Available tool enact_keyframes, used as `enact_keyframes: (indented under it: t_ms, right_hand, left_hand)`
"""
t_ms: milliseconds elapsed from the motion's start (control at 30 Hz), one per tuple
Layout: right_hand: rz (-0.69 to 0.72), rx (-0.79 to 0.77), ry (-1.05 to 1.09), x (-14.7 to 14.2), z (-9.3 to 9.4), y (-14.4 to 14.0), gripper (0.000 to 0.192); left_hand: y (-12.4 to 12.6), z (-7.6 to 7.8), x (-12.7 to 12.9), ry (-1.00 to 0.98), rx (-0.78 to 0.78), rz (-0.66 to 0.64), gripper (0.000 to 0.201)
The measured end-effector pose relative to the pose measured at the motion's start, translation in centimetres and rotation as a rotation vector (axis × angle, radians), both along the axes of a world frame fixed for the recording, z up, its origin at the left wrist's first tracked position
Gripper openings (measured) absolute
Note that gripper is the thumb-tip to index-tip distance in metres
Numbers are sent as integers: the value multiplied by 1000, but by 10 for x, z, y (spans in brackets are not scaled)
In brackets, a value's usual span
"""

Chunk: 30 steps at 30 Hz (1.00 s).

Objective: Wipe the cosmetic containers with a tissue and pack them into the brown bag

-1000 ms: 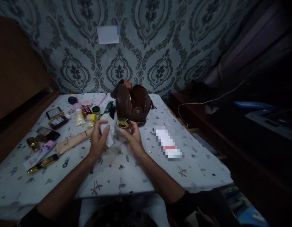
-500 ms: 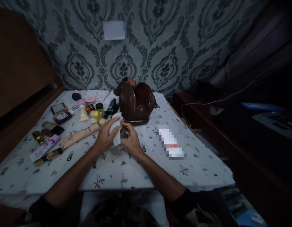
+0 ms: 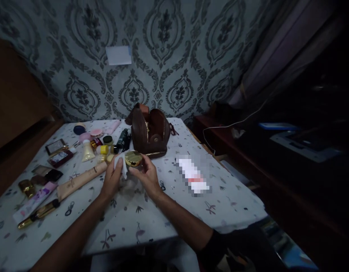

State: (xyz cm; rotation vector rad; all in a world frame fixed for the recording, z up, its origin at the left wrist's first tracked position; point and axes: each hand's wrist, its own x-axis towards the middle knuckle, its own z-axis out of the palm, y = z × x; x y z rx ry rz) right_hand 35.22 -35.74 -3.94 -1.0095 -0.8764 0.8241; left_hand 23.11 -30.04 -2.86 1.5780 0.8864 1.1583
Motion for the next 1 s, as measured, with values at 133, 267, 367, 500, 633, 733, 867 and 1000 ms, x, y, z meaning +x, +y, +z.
enact_keyframes:
  t_ms: [133,267,367,500,633,733,867,1000]
  right_hand:
    - [-94,30,-108,4,7,-7,62]
    - [-134,100,-135,26,34,-4,61]
    - [-181,161,-128,61,69,16,57]
    - [-161,146,-125,114,107,70,47]
    - [-199,-25,-387,144,117,119,45]
    - [-266,-266,-716,148,117,133,40]
    - [-202,-573,-1062,142,117,133,48]
    - [-107,-648,-1119,136,110,134,46]
  left_hand:
    - [-5,-3,3,-123,-315,0,63]
    - [-10,-1,2,-105,-419,-130,62]
    - [-15,2,1,13,-379,-302,57]
    - [-17,4,1,184,-267,-449,52]
    - [-12,4,2,277,-210,-438,53]
    - [-8,2,1,305,-188,-429,54]
    - [-7,-3,0,310,-210,-427,54]
    - [-7,-5,1,342,-165,-439,48]
